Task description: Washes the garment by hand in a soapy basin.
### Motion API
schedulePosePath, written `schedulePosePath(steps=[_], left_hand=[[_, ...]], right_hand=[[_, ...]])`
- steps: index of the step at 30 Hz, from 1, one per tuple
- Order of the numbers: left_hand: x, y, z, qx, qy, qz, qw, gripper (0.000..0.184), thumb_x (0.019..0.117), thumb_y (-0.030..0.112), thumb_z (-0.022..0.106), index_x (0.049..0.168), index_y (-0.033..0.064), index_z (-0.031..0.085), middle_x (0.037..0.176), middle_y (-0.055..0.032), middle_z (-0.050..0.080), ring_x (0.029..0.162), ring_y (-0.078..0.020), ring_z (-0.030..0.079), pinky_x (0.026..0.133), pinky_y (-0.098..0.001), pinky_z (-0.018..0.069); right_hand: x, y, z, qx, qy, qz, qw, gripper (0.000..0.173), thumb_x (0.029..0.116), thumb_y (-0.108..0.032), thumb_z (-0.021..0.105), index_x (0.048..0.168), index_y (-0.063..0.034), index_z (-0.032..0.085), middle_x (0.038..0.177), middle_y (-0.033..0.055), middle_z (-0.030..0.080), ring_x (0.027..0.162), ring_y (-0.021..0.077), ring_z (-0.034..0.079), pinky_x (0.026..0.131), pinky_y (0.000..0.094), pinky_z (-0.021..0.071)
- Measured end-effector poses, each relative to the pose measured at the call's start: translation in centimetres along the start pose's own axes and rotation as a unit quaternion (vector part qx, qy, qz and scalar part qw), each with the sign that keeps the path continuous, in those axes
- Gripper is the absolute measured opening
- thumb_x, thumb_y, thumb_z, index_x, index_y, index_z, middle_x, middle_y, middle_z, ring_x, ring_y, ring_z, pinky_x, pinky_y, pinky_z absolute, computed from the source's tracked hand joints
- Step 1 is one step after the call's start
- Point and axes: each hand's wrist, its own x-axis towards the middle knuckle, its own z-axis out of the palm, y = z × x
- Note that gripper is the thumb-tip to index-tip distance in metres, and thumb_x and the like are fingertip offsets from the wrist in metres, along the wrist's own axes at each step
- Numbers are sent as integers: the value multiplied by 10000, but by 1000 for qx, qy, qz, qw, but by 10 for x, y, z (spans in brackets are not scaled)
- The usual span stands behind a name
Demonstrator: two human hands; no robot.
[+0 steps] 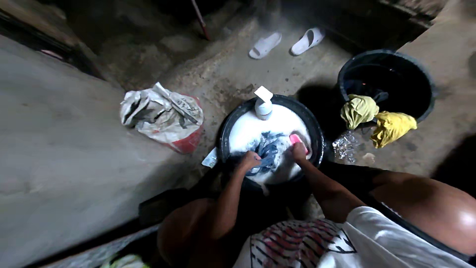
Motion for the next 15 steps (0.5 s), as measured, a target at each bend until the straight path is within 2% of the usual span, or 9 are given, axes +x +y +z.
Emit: schedulePosePath(steps=[1,2,4,6,8,9,12,13,15], left_hand=[[1,-1,1,7,1,3,1000,329,938,167,711,1229,13,702,1311,-215,647,1282,-348,580,1108,-533,428],[2,-3,0,-3,12,9,1000,319,961,164,684,1241,11,694,1320,-216,642,1290,-343,575,1116,-522,423],[2,-9,0,-57,36,19,998,324,998,149,633,1276,-16,651,1340,-234,617,1296,-341,565,1118,-505,425],[3,-10,-1,-127,51,18,990,336,1016,113,594,1313,-43,596,1345,-261,590,1272,-349,568,1089,-503,447],[4,-8,0,-187,59,16,981,345,1010,60,568,1337,-50,567,1344,-268,580,1250,-346,569,1061,-499,460],[4,-5,1,-211,64,12,975,343,1008,41,552,1341,-42,571,1344,-257,586,1247,-337,569,1054,-494,460],[-1,1,3,-268,95,-14,959,357,1013,47,519,1354,-29,593,1401,-234,575,1315,-334,531,1095,-508,423],[-7,2,5,-296,117,-30,948,359,1026,59,526,1361,-65,564,1415,-259,550,1332,-344,508,1113,-509,399],[-25,-3,9,-329,141,-26,933,389,1054,61,525,1396,-119,482,1417,-282,527,1313,-306,516,1126,-426,401]], right_hand=[[2,7,8,-19,-56,3,998,594,973,-288,665,1407,92,520,1494,324,467,1423,450,437,1173,586,359],[3,10,13,-10,-93,2,996,512,975,-293,665,1343,57,600,1428,293,553,1366,432,511,1136,596,403],[-7,7,12,92,-101,4,991,452,1017,-320,625,1282,46,642,1310,274,637,1265,407,593,1090,590,440],[-25,-7,12,280,4,16,960,430,1005,-336,658,1180,57,677,1112,236,700,1046,326,678,973,512,526],[-39,-30,15,451,96,5,887,340,996,-264,689,1046,73,681,878,169,691,765,220,668,746,415,577],[-45,-43,14,486,105,-17,868,303,996,-229,685,1010,73,671,832,149,678,712,192,654,696,390,574],[-70,-84,2,422,48,-172,889,287,937,-166,734,1035,100,691,918,183,713,826,208,693,812,399,593],[-82,-100,0,371,42,-249,894,310,890,-187,779,992,97,707,921,183,722,857,215,696,846,413,584],[-106,-127,7,275,59,-411,867,365,835,-274,828,896,73,729,903,182,735,867,251,710,840,461,581]])
